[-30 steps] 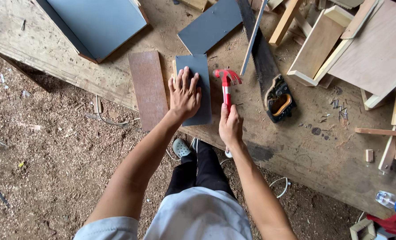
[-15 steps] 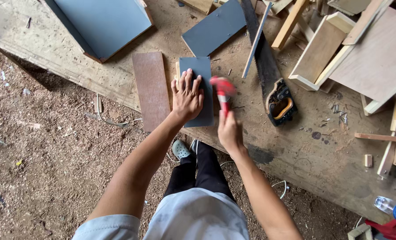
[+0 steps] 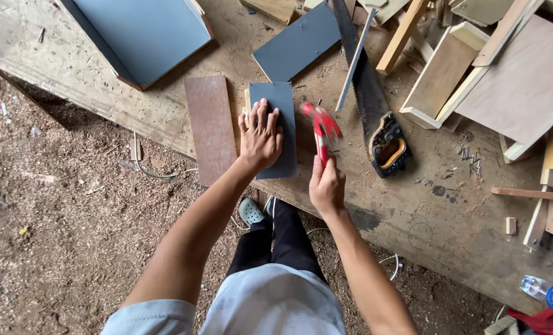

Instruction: The person assembles a small wooden box by fitting side panels into grooves and securing them with a hammer and nails. They then attach a lid to the box and continue hammering nails into separate wooden pieces on the workbench.

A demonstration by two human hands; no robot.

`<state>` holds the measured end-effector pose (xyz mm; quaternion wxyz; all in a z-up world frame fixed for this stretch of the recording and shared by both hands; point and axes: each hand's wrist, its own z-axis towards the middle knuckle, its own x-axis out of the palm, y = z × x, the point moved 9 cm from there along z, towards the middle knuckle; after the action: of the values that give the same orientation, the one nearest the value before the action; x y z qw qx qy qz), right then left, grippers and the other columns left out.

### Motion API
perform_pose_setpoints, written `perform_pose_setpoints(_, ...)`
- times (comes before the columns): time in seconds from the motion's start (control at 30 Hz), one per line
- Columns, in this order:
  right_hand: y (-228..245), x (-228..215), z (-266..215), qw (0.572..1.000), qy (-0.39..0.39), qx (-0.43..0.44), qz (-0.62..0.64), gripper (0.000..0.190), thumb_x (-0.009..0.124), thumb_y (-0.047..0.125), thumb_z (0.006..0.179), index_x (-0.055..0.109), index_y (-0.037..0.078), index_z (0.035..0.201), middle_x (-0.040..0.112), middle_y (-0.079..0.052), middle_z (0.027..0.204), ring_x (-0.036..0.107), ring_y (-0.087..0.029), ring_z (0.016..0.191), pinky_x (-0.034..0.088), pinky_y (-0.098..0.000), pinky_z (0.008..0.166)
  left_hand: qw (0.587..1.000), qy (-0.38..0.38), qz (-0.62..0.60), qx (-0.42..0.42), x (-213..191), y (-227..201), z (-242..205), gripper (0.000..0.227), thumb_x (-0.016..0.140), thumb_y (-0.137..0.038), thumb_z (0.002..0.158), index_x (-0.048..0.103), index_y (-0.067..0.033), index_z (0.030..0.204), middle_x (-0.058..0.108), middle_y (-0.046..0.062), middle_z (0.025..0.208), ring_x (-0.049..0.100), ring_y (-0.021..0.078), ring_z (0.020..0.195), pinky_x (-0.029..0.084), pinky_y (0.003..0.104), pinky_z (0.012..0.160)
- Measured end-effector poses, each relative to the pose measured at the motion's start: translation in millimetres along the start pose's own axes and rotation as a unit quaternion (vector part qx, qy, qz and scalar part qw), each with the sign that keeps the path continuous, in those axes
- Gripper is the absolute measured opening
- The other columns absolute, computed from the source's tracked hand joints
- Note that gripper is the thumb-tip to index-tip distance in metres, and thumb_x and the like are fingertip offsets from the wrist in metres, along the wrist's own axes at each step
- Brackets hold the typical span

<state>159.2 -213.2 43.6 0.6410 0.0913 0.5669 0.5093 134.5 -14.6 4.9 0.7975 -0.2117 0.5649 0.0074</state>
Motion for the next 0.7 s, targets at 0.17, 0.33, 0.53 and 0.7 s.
perform_pose_setpoints(0.17, -22, 24, -3, 0.983, 0.142, 0.113, -0.019, 0.032, 0.042, 0.023, 0.114, 0.058, -0.002, 0.104, 0.057, -0.007, 0.053, 0.056, -0.019, 0.038, 0.039, -0.0330, 0.032, 1.000, 0.010, -0.011, -0.007, -1, -1, 2, 0.050, 0.056, -0.029, 0.097, 0.053, -0.0078, 0.143, 0.036, 0.023, 0.159, 0.034, 0.0383, 0.148, 0.022, 0.064, 0.117)
perform_pose_setpoints(0.33, -9, 11, -9, 0.998, 0.064, 0.023, -0.012, 0.033, 0.044, 0.024, 0.116, 0.060, 0.001, 0.100, 0.056, -0.005, 0.055, 0.055, -0.017, 0.041, 0.039, -0.0320, 0.035, 1.000, 0.018, -0.009, -0.008, -3, 0, -3, 0.052, 0.056, -0.030, 0.095, 0.053, -0.0069, 0.142, 0.037, 0.023, 0.158, 0.033, 0.0384, 0.146, 0.021, 0.064, 0.115)
perform_pose_setpoints(0.53, -26, 26, -10, 0.974, 0.176, 0.140, -0.026, 0.029, 0.047, 0.023, 0.112, 0.059, -0.003, 0.108, 0.057, -0.009, 0.048, 0.055, -0.024, 0.034, 0.038, -0.0383, 0.029, 1.000, 0.018, -0.013, -0.006, -3, -4, 2, 0.052, 0.056, -0.030, 0.096, 0.052, -0.0069, 0.142, 0.036, 0.024, 0.158, 0.032, 0.0391, 0.148, 0.019, 0.064, 0.118)
perform_pose_setpoints(0.7, 20, -13, -2, 0.999, -0.033, -0.039, 0.016, 0.030, 0.046, 0.023, 0.115, 0.056, -0.005, 0.112, 0.058, -0.015, 0.062, 0.062, -0.031, 0.052, 0.044, -0.0416, 0.043, 0.999, 0.034, -0.011, -0.014, 5, 2, -3, 0.054, 0.055, -0.030, 0.095, 0.052, -0.0063, 0.143, 0.035, 0.025, 0.159, 0.031, 0.0400, 0.147, 0.017, 0.064, 0.117)
